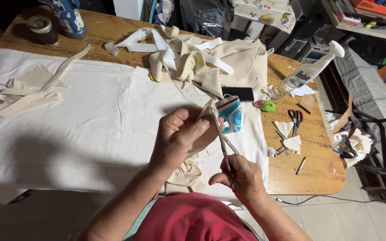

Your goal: Cutting long strips of cream-colored fabric into smaller pieces using scissors on a workbench.

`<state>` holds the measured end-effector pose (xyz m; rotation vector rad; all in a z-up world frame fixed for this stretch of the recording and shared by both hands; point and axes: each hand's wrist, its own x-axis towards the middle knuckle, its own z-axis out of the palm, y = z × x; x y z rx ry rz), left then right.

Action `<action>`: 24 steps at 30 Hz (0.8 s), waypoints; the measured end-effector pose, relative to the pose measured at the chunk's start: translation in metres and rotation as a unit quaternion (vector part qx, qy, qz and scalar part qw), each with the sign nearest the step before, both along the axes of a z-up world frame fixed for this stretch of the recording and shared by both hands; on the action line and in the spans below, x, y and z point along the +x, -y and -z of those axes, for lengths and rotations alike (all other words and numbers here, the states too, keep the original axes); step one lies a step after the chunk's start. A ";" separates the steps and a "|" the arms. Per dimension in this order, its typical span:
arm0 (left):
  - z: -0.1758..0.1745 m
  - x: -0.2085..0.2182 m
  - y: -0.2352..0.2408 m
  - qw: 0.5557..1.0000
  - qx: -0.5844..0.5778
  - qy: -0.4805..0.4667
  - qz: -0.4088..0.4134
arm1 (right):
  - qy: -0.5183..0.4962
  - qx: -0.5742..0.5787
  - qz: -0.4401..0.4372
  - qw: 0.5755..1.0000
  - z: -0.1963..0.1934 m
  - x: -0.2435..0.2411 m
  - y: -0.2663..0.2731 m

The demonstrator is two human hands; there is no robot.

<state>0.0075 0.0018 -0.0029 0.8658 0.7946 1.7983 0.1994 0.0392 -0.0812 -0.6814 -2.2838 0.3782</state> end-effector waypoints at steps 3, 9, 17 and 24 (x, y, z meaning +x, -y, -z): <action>-0.012 0.000 0.002 1.000 -0.001 0.001 -0.010 | 0.002 0.001 0.003 1.000 -0.004 -0.003 0.002; -0.012 0.002 0.000 1.000 0.007 -0.011 -0.026 | 0.000 -0.037 -0.013 0.999 -0.009 -0.005 0.003; -0.004 0.003 -0.005 0.998 0.010 -0.044 -0.042 | 0.007 -0.111 -0.049 0.993 -0.025 -0.012 0.001; -0.011 0.000 -0.004 0.997 -0.008 -0.056 -0.050 | -0.005 -0.141 -0.084 0.986 -0.025 -0.013 -0.004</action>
